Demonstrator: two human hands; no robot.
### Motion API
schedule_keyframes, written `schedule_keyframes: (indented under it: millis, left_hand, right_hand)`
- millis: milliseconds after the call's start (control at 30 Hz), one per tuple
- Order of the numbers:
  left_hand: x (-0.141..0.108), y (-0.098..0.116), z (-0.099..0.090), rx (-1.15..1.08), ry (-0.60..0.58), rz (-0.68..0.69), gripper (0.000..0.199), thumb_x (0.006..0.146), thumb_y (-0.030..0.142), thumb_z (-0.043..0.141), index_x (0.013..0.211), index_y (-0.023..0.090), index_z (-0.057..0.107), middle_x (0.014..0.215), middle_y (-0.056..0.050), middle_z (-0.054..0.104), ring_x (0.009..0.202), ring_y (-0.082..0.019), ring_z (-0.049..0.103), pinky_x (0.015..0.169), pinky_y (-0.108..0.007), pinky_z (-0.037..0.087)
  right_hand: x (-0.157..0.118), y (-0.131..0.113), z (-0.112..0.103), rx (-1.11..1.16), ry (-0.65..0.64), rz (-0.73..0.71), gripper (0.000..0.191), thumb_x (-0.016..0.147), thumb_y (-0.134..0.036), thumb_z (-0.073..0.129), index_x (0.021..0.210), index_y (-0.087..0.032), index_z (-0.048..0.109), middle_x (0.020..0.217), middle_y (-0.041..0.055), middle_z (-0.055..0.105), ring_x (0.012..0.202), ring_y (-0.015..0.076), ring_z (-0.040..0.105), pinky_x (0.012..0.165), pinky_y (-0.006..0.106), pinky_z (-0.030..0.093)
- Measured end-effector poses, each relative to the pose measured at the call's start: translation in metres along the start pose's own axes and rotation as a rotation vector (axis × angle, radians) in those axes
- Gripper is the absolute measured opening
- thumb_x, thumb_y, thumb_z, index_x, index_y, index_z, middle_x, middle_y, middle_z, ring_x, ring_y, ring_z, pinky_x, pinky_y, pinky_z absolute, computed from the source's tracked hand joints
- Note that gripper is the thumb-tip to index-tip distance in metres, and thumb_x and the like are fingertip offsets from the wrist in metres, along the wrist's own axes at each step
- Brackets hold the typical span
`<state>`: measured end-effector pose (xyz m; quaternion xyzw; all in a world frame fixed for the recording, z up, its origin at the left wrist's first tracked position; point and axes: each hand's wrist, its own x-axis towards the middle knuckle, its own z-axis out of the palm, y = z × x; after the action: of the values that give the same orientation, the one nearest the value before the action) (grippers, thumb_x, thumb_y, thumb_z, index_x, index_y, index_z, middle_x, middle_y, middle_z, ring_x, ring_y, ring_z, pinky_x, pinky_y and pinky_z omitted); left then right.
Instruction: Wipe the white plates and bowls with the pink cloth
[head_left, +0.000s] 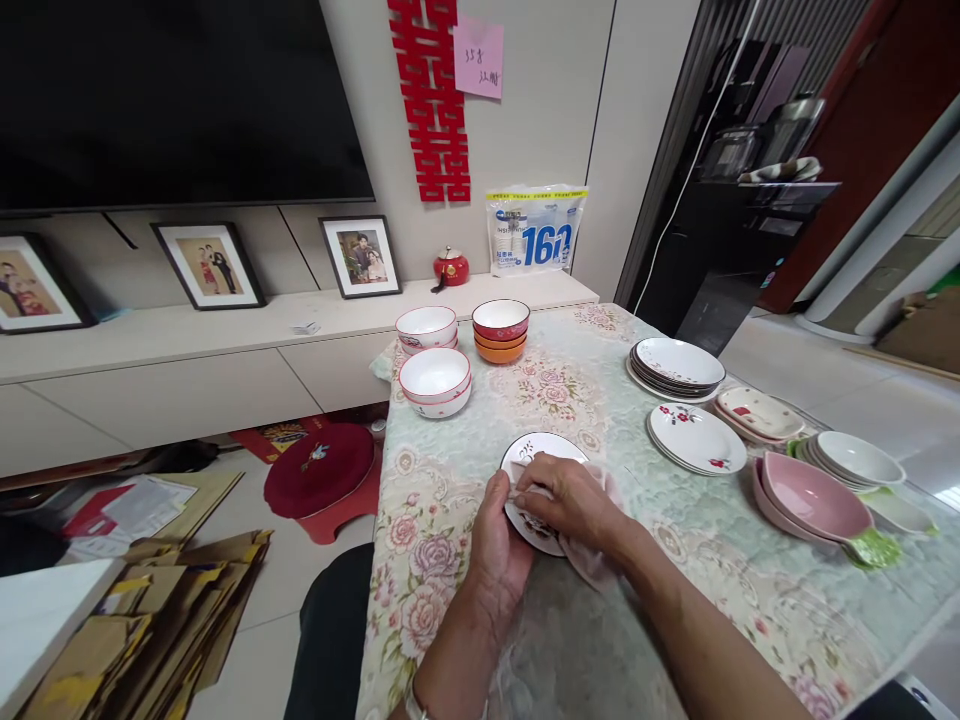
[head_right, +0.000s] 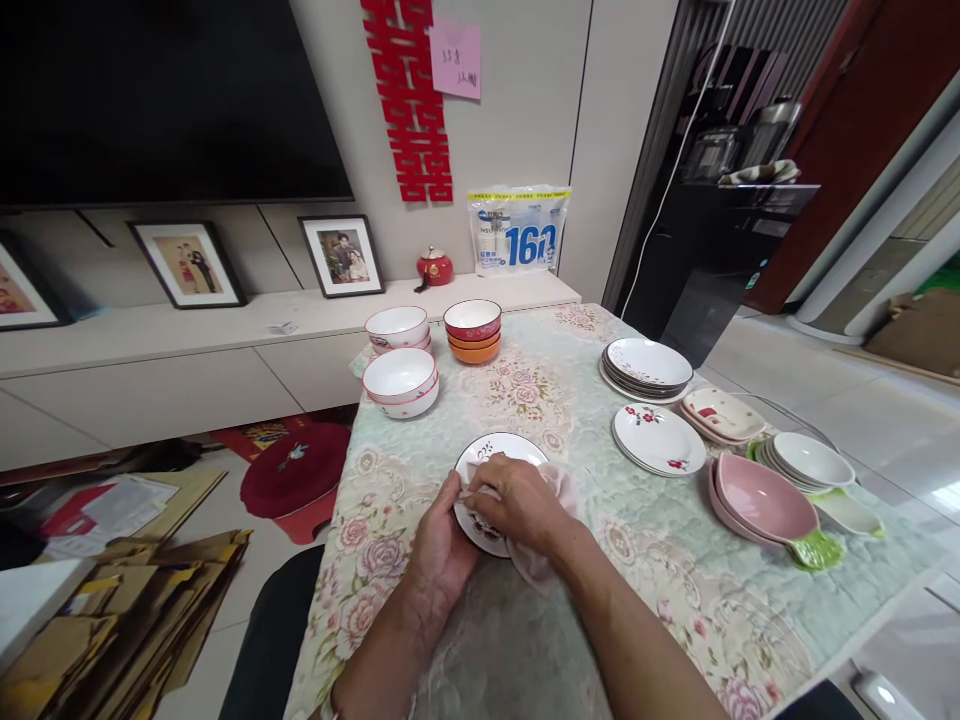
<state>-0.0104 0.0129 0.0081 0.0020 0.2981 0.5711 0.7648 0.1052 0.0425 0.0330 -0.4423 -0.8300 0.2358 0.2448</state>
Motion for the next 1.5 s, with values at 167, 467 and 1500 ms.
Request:
schedule_keyframes:
  millis: [167,467,1500]
  left_hand:
    - [-0.004,-0.001,0.007,-0.003,0.052,0.061,0.038,0.086,0.029,0.054,0.119,0.013,0.061,0.109,-0.013,0.071,0.106,-0.029,0.064,0.095,-0.044,0.048]
    - [-0.012,-0.007,0.014,0.016,0.023,-0.039,0.034,0.084,0.027,0.053,0.11,0.01,0.066,0.099,-0.012,0.074,0.1,-0.028,0.066,0.095,-0.042,0.047]
    - [-0.006,-0.003,0.011,0.036,0.006,0.006,0.042,0.084,0.038,0.052,0.114,0.012,0.065,0.105,-0.012,0.073,0.105,-0.029,0.065,0.093,-0.041,0.048]
  right_hand:
    - [0.0,0.021,-0.013,-0.118,0.23,0.323,0.012,0.086,-0.029,0.057,0.09,-0.019,0.063,0.089,0.0036,0.067,0.082,0.0187,0.06,0.073,0.027,0.039]
    - [0.001,0.01,0.002,-0.095,0.361,0.119,0.008,0.088,-0.025,0.056,0.086,-0.02,0.063,0.088,0.003,0.062,0.082,0.0165,0.058,0.076,0.026,0.04]
    - [-0.001,0.022,-0.006,-0.233,0.368,0.216,0.011,0.09,-0.025,0.051,0.089,-0.019,0.061,0.091,0.0046,0.062,0.084,0.0175,0.058,0.076,0.027,0.04]
